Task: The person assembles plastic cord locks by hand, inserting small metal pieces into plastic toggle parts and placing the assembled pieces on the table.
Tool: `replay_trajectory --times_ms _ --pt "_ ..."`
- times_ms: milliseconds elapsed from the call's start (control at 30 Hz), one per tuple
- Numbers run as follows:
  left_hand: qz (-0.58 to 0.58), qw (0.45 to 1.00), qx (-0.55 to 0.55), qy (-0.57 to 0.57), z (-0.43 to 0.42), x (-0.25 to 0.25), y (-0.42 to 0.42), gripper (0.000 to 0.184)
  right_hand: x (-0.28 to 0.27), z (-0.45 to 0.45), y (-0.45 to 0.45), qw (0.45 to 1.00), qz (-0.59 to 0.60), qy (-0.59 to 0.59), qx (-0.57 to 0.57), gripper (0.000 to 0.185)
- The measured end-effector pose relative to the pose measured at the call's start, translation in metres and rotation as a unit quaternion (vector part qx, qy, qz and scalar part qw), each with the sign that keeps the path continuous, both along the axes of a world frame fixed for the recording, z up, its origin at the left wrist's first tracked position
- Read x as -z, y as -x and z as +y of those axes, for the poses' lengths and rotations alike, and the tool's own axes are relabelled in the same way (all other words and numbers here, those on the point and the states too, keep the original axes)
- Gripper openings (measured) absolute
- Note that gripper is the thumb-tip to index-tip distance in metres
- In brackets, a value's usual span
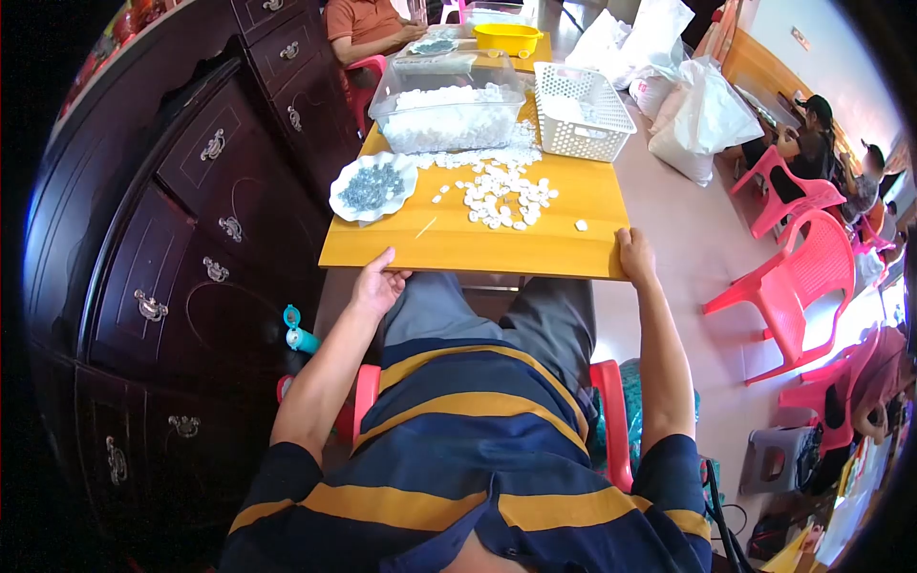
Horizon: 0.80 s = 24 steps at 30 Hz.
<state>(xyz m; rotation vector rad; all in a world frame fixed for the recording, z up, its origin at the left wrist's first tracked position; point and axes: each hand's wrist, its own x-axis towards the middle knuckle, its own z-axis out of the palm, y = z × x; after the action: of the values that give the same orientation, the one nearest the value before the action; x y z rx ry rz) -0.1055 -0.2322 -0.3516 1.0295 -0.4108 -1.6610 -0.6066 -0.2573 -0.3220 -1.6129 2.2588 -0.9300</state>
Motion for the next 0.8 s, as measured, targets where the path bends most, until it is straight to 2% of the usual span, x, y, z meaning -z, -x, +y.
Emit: replay_trajectory --times_ms 233,467,800 --pt "0.006 0.999 0.0 -0.037 0.004 -0.01 0.001 0.028 -0.019 0.007 -0.001 0.999 -0.01 -0.043 -0.008 0.047" --pt "0.007 1.0 0.0 -0.03 0.005 -0.01 0.0 0.03 -0.018 0.01 -0.01 0.999 -0.026 -0.029 0.02 0.045" --pt "0.013 0.997 0.013 -0.08 0.006 -0.022 -0.002 0.029 -0.02 0.009 -0.007 0.999 -0.046 -0.022 -0.003 0.044"
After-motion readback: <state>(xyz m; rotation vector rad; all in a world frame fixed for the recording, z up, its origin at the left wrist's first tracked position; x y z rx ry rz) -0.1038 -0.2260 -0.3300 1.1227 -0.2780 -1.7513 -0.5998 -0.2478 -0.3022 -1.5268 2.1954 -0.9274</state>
